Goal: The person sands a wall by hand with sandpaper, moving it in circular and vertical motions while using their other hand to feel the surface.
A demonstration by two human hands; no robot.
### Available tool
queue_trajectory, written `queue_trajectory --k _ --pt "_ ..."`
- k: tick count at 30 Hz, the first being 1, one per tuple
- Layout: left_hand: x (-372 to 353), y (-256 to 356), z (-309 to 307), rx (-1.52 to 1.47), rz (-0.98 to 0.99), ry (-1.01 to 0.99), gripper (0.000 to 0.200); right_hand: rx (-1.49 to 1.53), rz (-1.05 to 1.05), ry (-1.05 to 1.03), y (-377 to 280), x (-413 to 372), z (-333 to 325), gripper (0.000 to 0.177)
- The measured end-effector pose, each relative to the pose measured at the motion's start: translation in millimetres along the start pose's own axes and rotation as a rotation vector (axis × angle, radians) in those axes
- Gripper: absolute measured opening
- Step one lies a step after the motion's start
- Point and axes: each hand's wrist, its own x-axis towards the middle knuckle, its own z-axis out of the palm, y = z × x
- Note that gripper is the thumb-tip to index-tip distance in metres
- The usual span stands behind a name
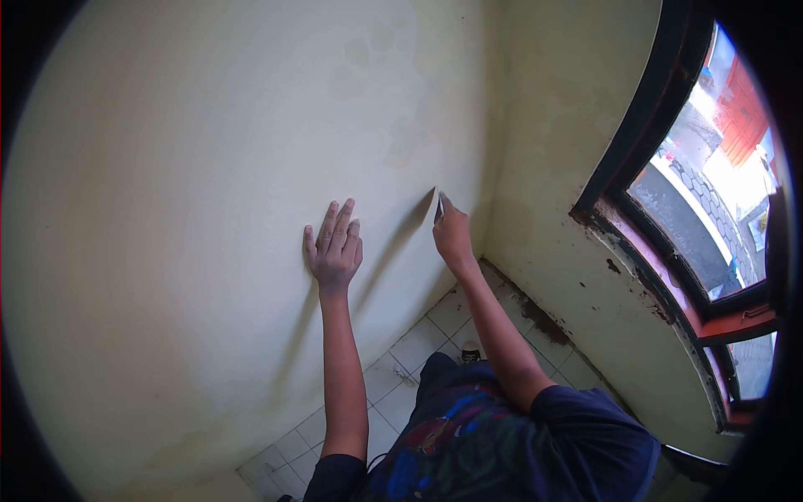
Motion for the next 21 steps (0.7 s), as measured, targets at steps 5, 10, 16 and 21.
queue_trajectory --k 5,10,16,21 --pt "-2.5 -1.8 0.5 0.017 0.018 -0.023 0.016 -0.028 0.221 -0.142 -18.9 10.9 -24.7 0.049" --pt "-1.7 -0.3 0.5 0.008 0.013 -0.022 0.016 0.066 -0.058 0.091 -13.5 7.7 -18.3 0.054" --pt "-1.7 -0.5 0.7 0.012 0.014 -0.013 0.016 0.066 -0.053 0.021 -7.4 4.4 -7.8 0.057" --pt "-0.9 0.8 1.5 0.025 -0.002 0.006 0.016 0.112 0.090 -0.059 -36.5 14.5 -23.5 0.060"
